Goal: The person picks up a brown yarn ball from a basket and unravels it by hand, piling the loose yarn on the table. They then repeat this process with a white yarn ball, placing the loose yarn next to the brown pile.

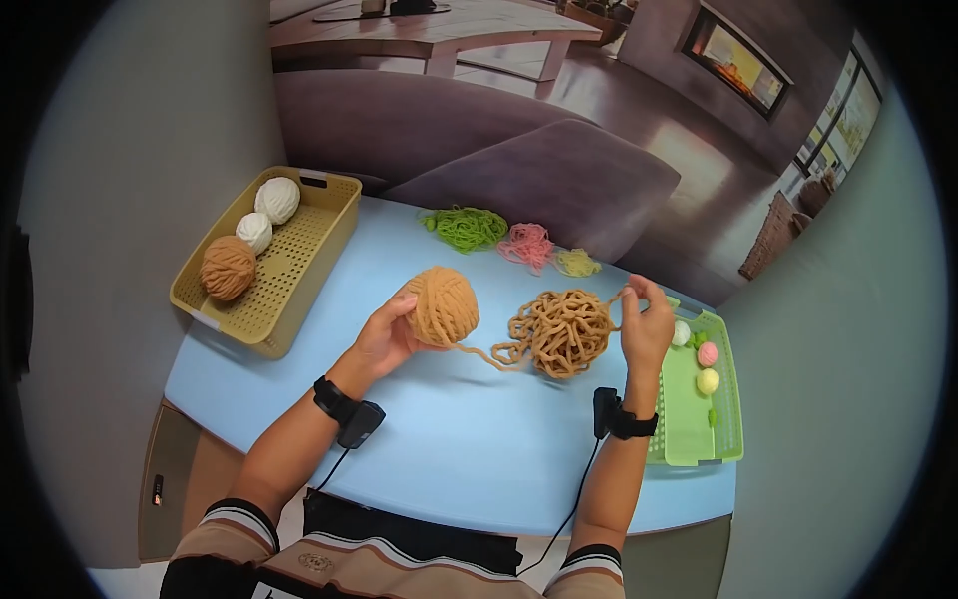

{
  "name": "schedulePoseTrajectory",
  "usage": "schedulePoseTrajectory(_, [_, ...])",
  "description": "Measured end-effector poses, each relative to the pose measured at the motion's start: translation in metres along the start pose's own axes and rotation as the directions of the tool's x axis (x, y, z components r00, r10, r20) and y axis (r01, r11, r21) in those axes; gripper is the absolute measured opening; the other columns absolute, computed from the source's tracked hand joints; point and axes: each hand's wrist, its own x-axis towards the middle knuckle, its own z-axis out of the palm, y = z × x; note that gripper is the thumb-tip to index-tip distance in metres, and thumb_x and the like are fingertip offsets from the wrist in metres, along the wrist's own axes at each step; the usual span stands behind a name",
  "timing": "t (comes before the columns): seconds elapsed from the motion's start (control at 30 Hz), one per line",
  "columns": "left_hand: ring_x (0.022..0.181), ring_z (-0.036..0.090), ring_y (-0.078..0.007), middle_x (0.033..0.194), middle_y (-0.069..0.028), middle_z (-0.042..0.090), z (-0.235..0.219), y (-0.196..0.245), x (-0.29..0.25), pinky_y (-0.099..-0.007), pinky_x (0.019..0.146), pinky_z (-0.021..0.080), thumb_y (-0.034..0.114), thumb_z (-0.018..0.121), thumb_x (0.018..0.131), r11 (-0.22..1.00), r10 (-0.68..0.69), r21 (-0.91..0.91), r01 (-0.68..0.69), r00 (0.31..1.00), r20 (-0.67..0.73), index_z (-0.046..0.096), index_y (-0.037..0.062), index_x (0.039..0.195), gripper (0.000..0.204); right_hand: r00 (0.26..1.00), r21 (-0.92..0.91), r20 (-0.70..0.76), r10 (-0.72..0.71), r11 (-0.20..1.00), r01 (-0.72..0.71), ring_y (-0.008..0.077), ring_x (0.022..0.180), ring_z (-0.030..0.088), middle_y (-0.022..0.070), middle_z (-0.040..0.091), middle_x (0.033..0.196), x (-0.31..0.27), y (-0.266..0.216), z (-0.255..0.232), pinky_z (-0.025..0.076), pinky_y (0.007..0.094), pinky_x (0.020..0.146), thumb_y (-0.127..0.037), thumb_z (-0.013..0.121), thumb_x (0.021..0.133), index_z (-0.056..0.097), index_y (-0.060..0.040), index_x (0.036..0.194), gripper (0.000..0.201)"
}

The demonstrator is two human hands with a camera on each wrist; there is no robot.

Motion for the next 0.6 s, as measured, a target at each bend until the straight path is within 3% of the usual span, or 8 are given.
schedulePoseTrajectory(0.1, [0.125, 0.06, -0.0252, 0.141, -0.0132, 0.055, -0.001, 0.0, 0.001, -0.0441, 0.095, 0.058, 0.044, 0.057, 0.096, 1.0, -0.026, 0.002, 0.026, 0.998, 0.058, 0.034, 0.0095, 0.151, 0.069, 0.988, -0.044, 0.139, -0.069, 0.996, 0.075, 0.0119, 0.083, 0.063, 0.0097, 0.071, 0.113, -0.008, -0.035, 0.01, 0.051, 0.0294, 0.072, -0.016, 0.069, 0.09, 0.069, -0.0007, 0.118, 0.032])
schedulePoseTrajectory(0.13, [0.125, 0.06, -0.0251, 0.141, -0.0131, 0.054, 0.0, 0.0, 0.0, -0.0442, 0.096, 0.057, 0.044, 0.058, 0.096, 1.0, -0.022, -0.005, 0.022, 0.998, 0.06, 0.034, 0.0094, 0.15, 0.069, 0.967, 0.116, 0.253, 0.006, 0.993, -0.036, 0.0112, 0.083, 0.064, 0.0109, 0.069, 0.119, -0.016, -0.051, 0.017, 0.052, 0.0288, 0.073, -0.018, 0.069, 0.091, 0.067, -0.0008, 0.123, 0.036])
schedulePoseTrajectory(0.2, [0.126, 0.059, -0.0249, 0.142, -0.0128, 0.053, 0.003, 0.001, -0.001, -0.0445, 0.097, 0.057, 0.043, 0.061, 0.096, 1.0, -0.015, -0.018, 0.016, 0.998, 0.066, 0.034, 0.0092, 0.15, 0.069, 0.818, 0.339, 0.574, 0.043, 0.897, -0.285, 0.012, 0.076, 0.064, 0.0124, 0.068, 0.12, -0.033, -0.09, 0.031, 0.053, 0.0293, 0.069, -0.023, 0.07, 0.093, 0.063, -0.0009, 0.129, 0.044])
schedulePoseTrajectory(0.27, [0.127, 0.058, -0.0246, 0.142, -0.0128, 0.052, 0.001, -0.001, 0.001, -0.0444, 0.099, 0.056, 0.04, 0.064, 0.096, 0.999, 0.03, -0.027, -0.029, 0.999, 0.029, 0.033, 0.0085, 0.15, 0.069, 0.684, 0.358, 0.728, -0.044, 0.876, -0.323, 0.0121, 0.072, 0.064, 0.0113, 0.071, 0.112, -0.059, -0.104, 0.053, 0.053, 0.0293, 0.064, -0.028, 0.07, 0.094, 0.06, -0.0013, 0.132, 0.048])
schedulePoseTrajectory(0.37, [0.13, 0.056, -0.026, 0.142, -0.0131, 0.052, 0.002, 0.0, 0.002, -0.0472, 0.104, 0.051, 0.036, 0.065, 0.096, 0.996, 0.091, 0.012, -0.09, 0.994, -0.055, 0.034, 0.0087, 0.149, 0.068, 0.676, 0.068, 0.715, -0.177, 0.98, 0.185, 0.0113, 0.069, 0.064, 0.0085, 0.074, 0.095, -0.089, -0.131, 0.068, 0.052, 0.0282, 0.061, -0.031, 0.071, 0.094, 0.067, -0.0002, 0.122, 0.042])
schedulePoseTrajectory(0.47, [0.13, 0.055, -0.0263, 0.141, -0.0132, 0.052, 0.002, 0.001, 0.002, -0.0478, 0.106, 0.05, 0.033, 0.064, 0.096, 0.993, 0.103, 0.069, -0.096, 0.989, -0.108, 0.034, 0.0082, 0.149, 0.066, 0.654, 0.038, 0.752, -0.085, 0.996, 0.086, 0.0098, 0.064, 0.064, 0.0053, 0.073, 0.079, -0.093, -0.133, 0.074, 0.051, 0.0259, 0.059, -0.03, 0.068, 0.096, 0.072, 0.001, 0.104, 0.032])
schedulePoseTrajectory(0.57, [0.128, 0.056, -0.0247, 0.14, -0.0132, 0.052, -0.002, -0.002, 0.004, -0.0458, 0.102, 0.053, 0.031, 0.065, 0.096, 0.995, 0.083, 0.067, -0.076, 0.991, -0.105, 0.033, 0.0069, 0.149, 0.067, 0.655, 0.325, 0.754, -0.051, 0.895, -0.306, 0.0089, 0.061, 0.063, 0.0053, 0.072, 0.075, -0.086, -0.135, 0.063, 0.049, 0.0252, 0.056, -0.027, 0.062, 0.1, 0.073, 0.001, 0.09, 0.032])
schedulePoseTrajectory(0.6, [0.128, 0.056, -0.024, 0.14, -0.0132, 0.052, -0.004, -0.004, 0.004, -0.045, 0.1, 0.054, 0.03, 0.066, 0.095, 0.996, 0.073, 0.058, -0.068, 0.993, -0.097, 0.033, 0.0064, 0.149, 0.068, 0.678, 0.445, 0.729, -0.098, 0.82, -0.36, 0.0061, 0.059, 0.061, 0.0047, 0.071, 0.075, -0.081, -0.133, 0.058, 0.046, 0.0225, 0.052, -0.024, 0.057, 0.102, 0.071, -0.0008, 0.088, 0.031])
